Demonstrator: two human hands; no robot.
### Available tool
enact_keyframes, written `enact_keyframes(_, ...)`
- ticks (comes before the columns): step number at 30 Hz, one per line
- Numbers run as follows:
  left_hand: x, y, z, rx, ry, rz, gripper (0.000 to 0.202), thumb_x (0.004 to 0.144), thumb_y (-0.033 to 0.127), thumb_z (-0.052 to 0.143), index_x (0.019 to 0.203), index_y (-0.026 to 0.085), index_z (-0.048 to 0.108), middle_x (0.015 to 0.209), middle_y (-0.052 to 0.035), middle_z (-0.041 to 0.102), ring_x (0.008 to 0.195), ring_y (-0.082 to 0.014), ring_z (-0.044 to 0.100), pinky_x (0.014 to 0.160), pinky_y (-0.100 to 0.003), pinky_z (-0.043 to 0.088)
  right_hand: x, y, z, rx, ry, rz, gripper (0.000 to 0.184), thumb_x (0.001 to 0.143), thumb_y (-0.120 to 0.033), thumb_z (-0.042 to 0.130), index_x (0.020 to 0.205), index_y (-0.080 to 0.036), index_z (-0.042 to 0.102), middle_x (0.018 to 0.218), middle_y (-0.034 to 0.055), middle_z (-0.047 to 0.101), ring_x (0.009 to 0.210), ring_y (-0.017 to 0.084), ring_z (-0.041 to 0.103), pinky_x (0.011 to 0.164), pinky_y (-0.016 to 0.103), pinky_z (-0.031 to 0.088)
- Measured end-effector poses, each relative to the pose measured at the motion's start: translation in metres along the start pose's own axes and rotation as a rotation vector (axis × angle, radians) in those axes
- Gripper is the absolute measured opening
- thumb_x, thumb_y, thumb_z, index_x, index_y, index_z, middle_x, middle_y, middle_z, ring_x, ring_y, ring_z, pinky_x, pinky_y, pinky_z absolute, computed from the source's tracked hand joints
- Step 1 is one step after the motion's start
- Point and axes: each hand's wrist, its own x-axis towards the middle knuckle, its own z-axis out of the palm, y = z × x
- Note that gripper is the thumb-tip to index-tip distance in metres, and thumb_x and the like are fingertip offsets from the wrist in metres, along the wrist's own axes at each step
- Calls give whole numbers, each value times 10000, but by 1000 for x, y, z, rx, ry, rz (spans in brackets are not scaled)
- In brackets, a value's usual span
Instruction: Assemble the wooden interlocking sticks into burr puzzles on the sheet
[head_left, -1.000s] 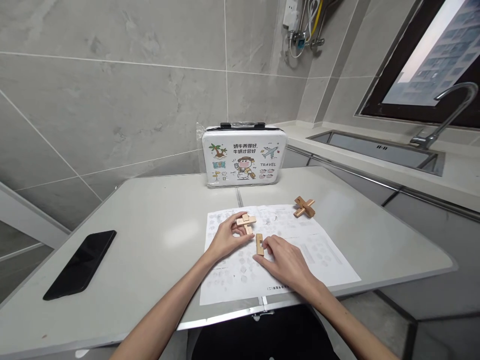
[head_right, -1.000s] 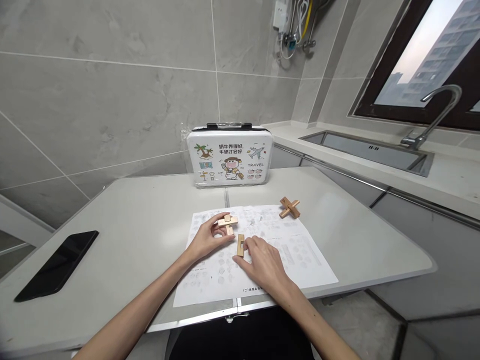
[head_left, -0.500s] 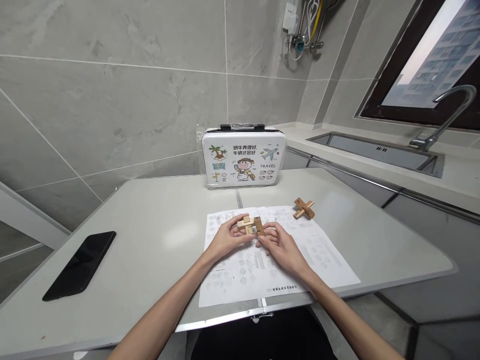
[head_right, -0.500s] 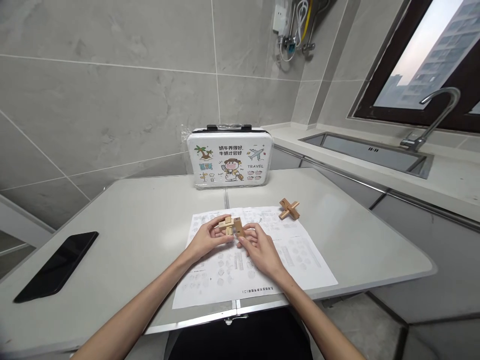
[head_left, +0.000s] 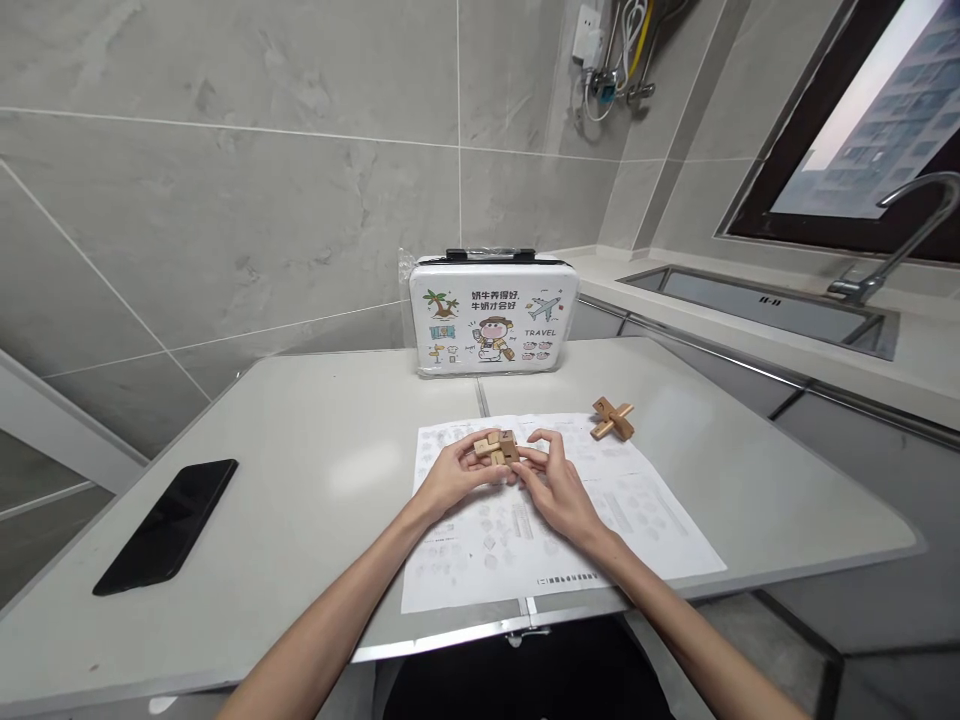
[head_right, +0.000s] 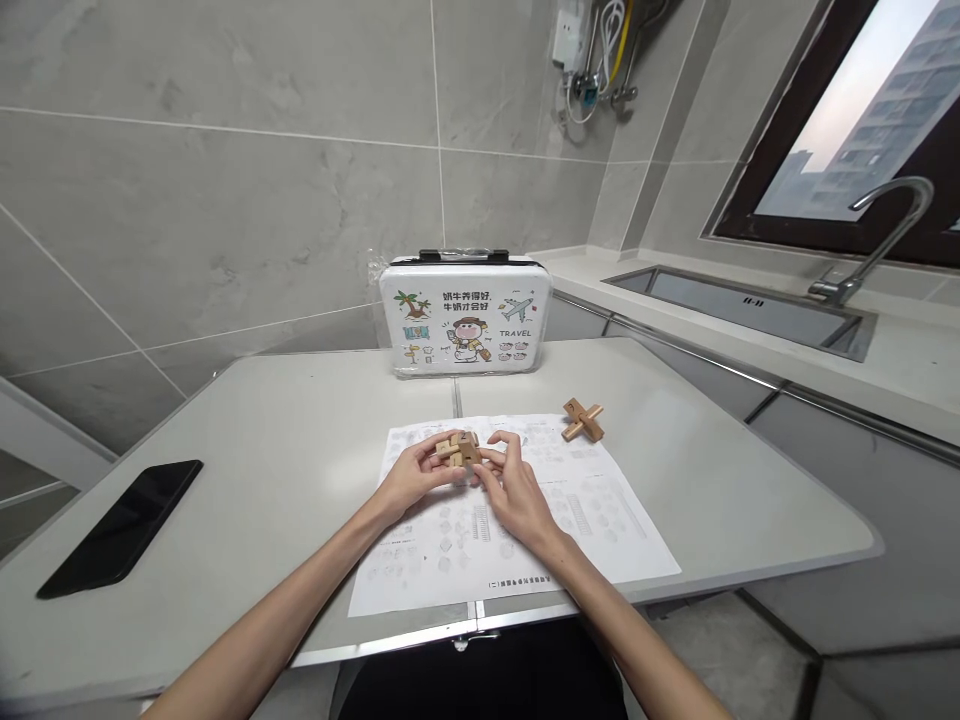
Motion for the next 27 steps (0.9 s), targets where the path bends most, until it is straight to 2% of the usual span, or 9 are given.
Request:
enact_keyframes(6, -3, 1, 5, 40, -38, 4, 828, 689, 322, 970, 1428, 192, 618, 1317, -133, 740, 1072, -249, 751, 1008, -415, 577, -3, 1, -9, -73, -32, 2, 258, 1041, -355, 484, 1231, -283, 327, 1178, 108, 781, 934, 271, 782, 878, 445, 589)
enact_keyframes(9, -2, 0, 5, 61, -34, 22, 732, 798, 418, 894, 1441, 197, 623, 1298, -121, 750, 1064, -246, 746, 993, -401, 578, -3, 3, -8, -61, -32, 17, 241, 1045, -357, 480, 1219, -287, 329, 1198, 103, 780, 894, 260, 785, 869, 437, 592)
enact_keyframes(13, 1, -3, 1, 79, 21, 47, 573, 956, 576, 682, 1374, 183, 683, 1293, -123, 761, 1091, -262, 750, 1026, -406, 561, -1, 6, -3, -32, -48, 16, 255, 1039, -338, 494, 1240, -289, 345, 1193, 81, 786, 936, 251, 790, 903, 414, 585)
enact_keyframes(20, 2, -6, -5, 99, 113, 97, 503, 971, 559, 654, 1279, 164, 700, 1247, -156, 779, 1123, -298, 755, 975, -406, 586, 0, 3, 5, -6, -77, -13, 304, 1037, -332, 511, 1285, -284, 342, 1147, 71, 791, 927, 257, 775, 901, 419, 568)
enact_keyframes(22, 3, -6, -5, 130, 140, 119, 482, 967, 553, 656, 1247, 163, 705, 1209, -153, 791, 1108, -296, 761, 979, -410, 585, 3, 6, 10, 57, -59, 18, 344, 1009, -333, 563, 1294, -277, 380, 1144, 70, 791, 883, 249, 774, 878, 418, 574)
enact_keyframes(24, 3, -7, -4, 173, 175, 149, 458, 967, 547, 652, 1221, 169, 705, 1189, -145, 796, 1107, -291, 760, 993, -413, 580, 7, 11, 16, 191, -45, 105, 357, 953, -338, 640, 1261, -251, 482, 1147, 85, 787, 862, 247, 774, 834, 407, 587)
enact_keyframes(27, 2, -7, -1, 257, 244, 198, 398, 991, 518, 615, 1188, 186, 711, 1222, -130, 783, 1118, -276, 746, 1004, -405, 569, 14, 15, 23, 410, -22, 239, 323, 871, -351, 718, 1151, -212, 636, 1143, 103, 786, 944, 262, 776, 858, 406, 608)
